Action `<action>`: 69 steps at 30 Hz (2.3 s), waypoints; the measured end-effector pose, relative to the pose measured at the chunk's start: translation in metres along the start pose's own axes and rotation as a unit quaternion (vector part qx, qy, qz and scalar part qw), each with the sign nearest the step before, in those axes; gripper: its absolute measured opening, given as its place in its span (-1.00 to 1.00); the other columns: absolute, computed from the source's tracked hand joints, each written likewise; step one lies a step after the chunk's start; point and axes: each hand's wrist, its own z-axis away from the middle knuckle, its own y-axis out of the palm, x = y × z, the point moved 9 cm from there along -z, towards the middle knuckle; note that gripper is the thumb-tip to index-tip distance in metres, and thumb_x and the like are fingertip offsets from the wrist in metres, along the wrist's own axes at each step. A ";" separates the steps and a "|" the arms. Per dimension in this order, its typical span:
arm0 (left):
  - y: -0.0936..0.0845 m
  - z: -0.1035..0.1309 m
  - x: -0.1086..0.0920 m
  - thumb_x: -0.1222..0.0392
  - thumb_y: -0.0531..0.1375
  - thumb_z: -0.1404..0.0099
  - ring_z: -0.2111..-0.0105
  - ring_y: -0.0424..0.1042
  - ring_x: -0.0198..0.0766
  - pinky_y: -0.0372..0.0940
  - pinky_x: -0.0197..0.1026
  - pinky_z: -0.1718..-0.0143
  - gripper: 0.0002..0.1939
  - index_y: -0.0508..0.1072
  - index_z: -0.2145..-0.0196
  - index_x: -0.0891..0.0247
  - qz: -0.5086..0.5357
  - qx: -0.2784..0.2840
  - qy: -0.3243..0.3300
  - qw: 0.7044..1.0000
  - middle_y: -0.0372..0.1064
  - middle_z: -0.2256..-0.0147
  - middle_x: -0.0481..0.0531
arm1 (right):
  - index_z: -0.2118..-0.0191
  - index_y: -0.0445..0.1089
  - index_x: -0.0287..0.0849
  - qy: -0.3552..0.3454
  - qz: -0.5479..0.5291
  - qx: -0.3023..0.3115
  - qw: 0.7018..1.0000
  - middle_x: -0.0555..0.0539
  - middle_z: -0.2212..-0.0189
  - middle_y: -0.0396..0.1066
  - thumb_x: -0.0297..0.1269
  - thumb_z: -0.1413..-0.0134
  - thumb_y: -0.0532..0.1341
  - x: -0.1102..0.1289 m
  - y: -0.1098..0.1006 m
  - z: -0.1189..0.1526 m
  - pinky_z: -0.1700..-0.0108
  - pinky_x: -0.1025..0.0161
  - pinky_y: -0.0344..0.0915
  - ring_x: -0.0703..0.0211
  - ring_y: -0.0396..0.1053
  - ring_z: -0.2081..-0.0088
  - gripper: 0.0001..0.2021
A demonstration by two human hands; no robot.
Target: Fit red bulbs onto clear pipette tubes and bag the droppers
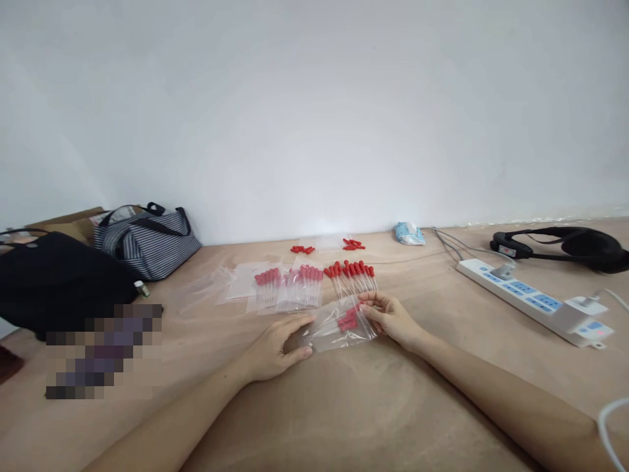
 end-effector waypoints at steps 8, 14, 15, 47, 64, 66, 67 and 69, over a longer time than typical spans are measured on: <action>0.000 -0.001 -0.001 0.02 0.10 -0.19 -0.05 0.17 -0.11 0.11 -0.04 -0.05 -0.52 0.20 -0.06 0.14 -0.004 -0.004 0.011 1.000 0.17 -0.07 0.05 | 0.48 0.31 -0.22 0.012 0.041 0.015 0.999 0.03 0.59 0.38 -0.15 0.40 0.33 -0.010 0.007 -0.014 0.62 0.42 0.15 0.34 0.29 0.61 -0.69; -0.001 -0.001 -0.001 0.02 0.10 -0.20 -0.04 0.18 -0.13 0.10 -0.05 -0.06 -0.52 0.20 -0.06 0.16 -0.009 -0.007 0.011 1.000 0.18 -0.07 0.07 | 0.57 0.31 -0.23 -0.011 0.084 0.015 0.996 0.06 0.71 0.32 -0.13 0.32 0.28 -0.010 0.011 -0.016 0.65 0.41 0.13 0.34 0.23 0.68 -0.74; -0.001 -0.001 -0.001 0.02 0.10 -0.20 -0.05 0.17 -0.13 0.10 -0.05 -0.06 -0.53 0.21 -0.06 0.16 -0.008 -0.006 0.014 1.000 0.18 -0.06 0.07 | 0.57 0.30 -0.22 -0.009 0.094 0.017 0.995 0.08 0.74 0.28 -0.13 0.29 0.26 -0.010 0.010 -0.016 0.68 0.41 0.09 0.37 0.18 0.72 -0.76; 0.002 -0.002 -0.007 0.07 0.11 -0.20 -0.04 0.19 -0.16 0.12 -0.06 -0.05 -0.62 0.31 0.01 0.11 0.026 -0.004 0.044 0.999 0.20 -0.05 0.03 | 0.41 0.12 -0.10 -0.006 0.004 -0.258 0.966 0.08 0.62 0.27 -0.25 0.09 0.11 -0.001 -0.120 -0.046 0.67 0.42 0.16 0.36 0.20 0.67 -0.89; 0.001 -0.003 -0.009 0.07 0.10 -0.20 -0.04 0.18 -0.15 0.11 -0.07 -0.05 -0.61 0.31 0.01 0.16 0.020 0.000 0.049 0.999 0.22 -0.04 0.05 | 0.37 0.12 -0.11 -0.010 -0.112 -0.113 0.987 0.09 0.58 0.33 -0.24 0.16 0.21 0.001 -0.042 -0.014 0.50 0.34 0.30 0.32 0.33 0.59 -0.76; 0.001 -0.002 -0.009 0.06 0.10 -0.21 -0.05 0.17 -0.16 0.10 -0.07 -0.06 -0.61 0.30 0.01 0.16 0.014 0.003 0.047 0.999 0.22 -0.04 0.05 | 0.37 0.11 -0.11 0.002 -0.113 -0.094 0.989 0.08 0.57 0.34 -0.22 0.19 0.24 -0.003 -0.033 -0.010 0.44 0.31 0.32 0.30 0.35 0.56 -0.73; 0.001 -0.002 -0.008 0.06 0.10 -0.21 -0.05 0.17 -0.17 0.10 -0.08 -0.06 -0.60 0.29 0.00 0.17 0.012 0.003 0.047 0.999 0.22 -0.04 0.05 | 0.38 0.11 -0.11 0.003 -0.108 -0.084 0.991 0.08 0.57 0.34 -0.21 0.21 0.25 -0.005 -0.028 -0.008 0.42 0.30 0.32 0.30 0.35 0.54 -0.71; 0.002 -0.002 -0.008 0.06 0.09 -0.21 -0.05 0.17 -0.18 0.09 -0.09 -0.06 -0.59 0.27 -0.01 0.16 0.009 0.004 0.046 0.999 0.21 -0.05 0.04 | 0.40 0.14 -0.13 -0.007 -0.076 -0.058 0.995 0.08 0.58 0.34 -0.18 0.25 0.28 -0.005 -0.018 -0.006 0.44 0.31 0.30 0.31 0.33 0.55 -0.69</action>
